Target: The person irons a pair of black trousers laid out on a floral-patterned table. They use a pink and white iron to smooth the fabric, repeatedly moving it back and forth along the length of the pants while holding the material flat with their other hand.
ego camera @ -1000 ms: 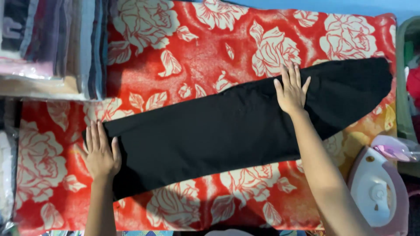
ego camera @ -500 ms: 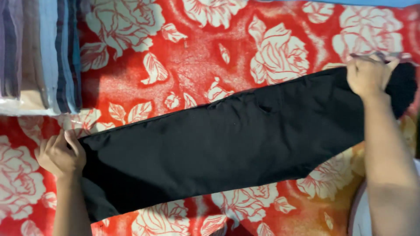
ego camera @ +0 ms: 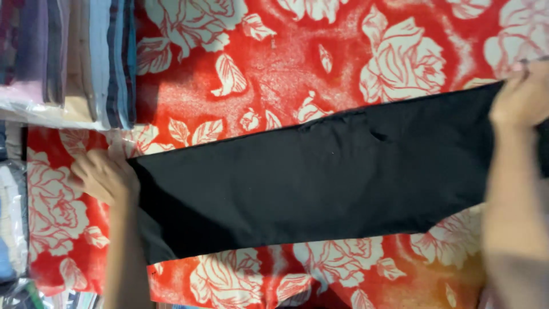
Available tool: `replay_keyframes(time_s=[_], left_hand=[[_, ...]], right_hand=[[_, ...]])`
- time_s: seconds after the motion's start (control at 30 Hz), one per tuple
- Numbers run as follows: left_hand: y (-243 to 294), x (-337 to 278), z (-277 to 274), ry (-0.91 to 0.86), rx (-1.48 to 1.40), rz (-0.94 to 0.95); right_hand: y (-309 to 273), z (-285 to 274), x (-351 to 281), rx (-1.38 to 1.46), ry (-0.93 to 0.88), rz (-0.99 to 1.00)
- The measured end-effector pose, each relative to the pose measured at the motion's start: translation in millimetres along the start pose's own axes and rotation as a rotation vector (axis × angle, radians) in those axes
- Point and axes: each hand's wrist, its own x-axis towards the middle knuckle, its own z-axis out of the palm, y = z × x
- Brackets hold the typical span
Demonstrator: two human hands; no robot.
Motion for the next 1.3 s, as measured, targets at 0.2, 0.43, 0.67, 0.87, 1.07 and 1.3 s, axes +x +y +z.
replay_keyframes(time_s=[0.2, 0.43, 0.67, 0.87, 1.07, 1.3], left_hand=[[230, 16, -184, -0.313, -0.546, 0.298], [319, 1, -157, -0.331, -0.848, 0.546], [296, -8, -154, -0.307, -0.894, 0.493], [197, -38, -115, -0.264, -0.649, 0.280], [72, -52, -73, -0.344, -0.553, 0.049], [-14, -84, -46, -0.466, -0.530, -0.071]], right_hand=[[-282, -170, 4, 0.512, -0.037, -0.054], [-349, -147, -9, 0.325, -0.374, -0.142], [-363, -144, -41, 0.607, -0.203, -0.196], [-258, -177, -104, 0.390, 0.043, 0.157], [-269, -197, -135, 0.212, -0.426, 0.299], [-474, -220, -160, 0.390, -0.159, -0.182]])
